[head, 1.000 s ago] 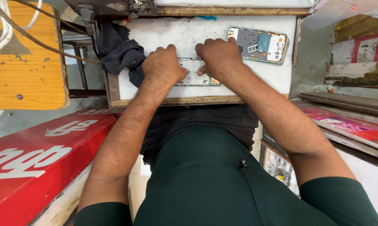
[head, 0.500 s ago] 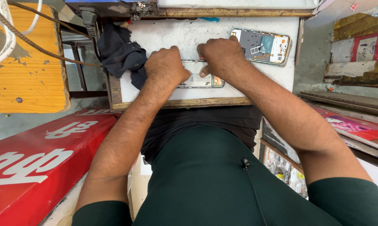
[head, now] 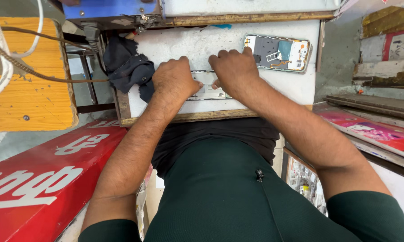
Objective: The person handles a disassembled smartphone, peels off a small adhesive strip, and wipes the phone frame and workbench with a dark cloth. The person then places the phone frame on the table next to another disassembled phone.
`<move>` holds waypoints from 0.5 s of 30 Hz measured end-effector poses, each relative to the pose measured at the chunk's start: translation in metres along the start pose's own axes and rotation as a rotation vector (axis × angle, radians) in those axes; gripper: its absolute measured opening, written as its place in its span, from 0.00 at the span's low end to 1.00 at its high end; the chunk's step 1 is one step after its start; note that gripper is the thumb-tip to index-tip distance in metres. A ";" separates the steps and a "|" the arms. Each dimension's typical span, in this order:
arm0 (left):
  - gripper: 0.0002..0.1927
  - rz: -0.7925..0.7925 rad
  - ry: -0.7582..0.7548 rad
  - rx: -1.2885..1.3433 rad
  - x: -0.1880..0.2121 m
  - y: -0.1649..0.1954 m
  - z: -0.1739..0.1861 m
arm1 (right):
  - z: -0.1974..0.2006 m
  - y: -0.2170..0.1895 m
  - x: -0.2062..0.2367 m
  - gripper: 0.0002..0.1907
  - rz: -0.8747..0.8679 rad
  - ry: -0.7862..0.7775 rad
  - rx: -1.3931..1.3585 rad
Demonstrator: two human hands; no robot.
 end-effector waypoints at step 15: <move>0.30 0.026 -0.023 0.040 -0.006 0.001 0.001 | -0.073 -0.055 0.088 0.34 0.163 0.444 -0.189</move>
Point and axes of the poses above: each hand's wrist, its own x-axis away from the middle knuckle, its own z-axis out of the back of the hand, y = z × x, the point moved 1 cm from there along -x, towards the middle knuckle, and after that the axes turned 1 degree about x, right-handed, at the moved point
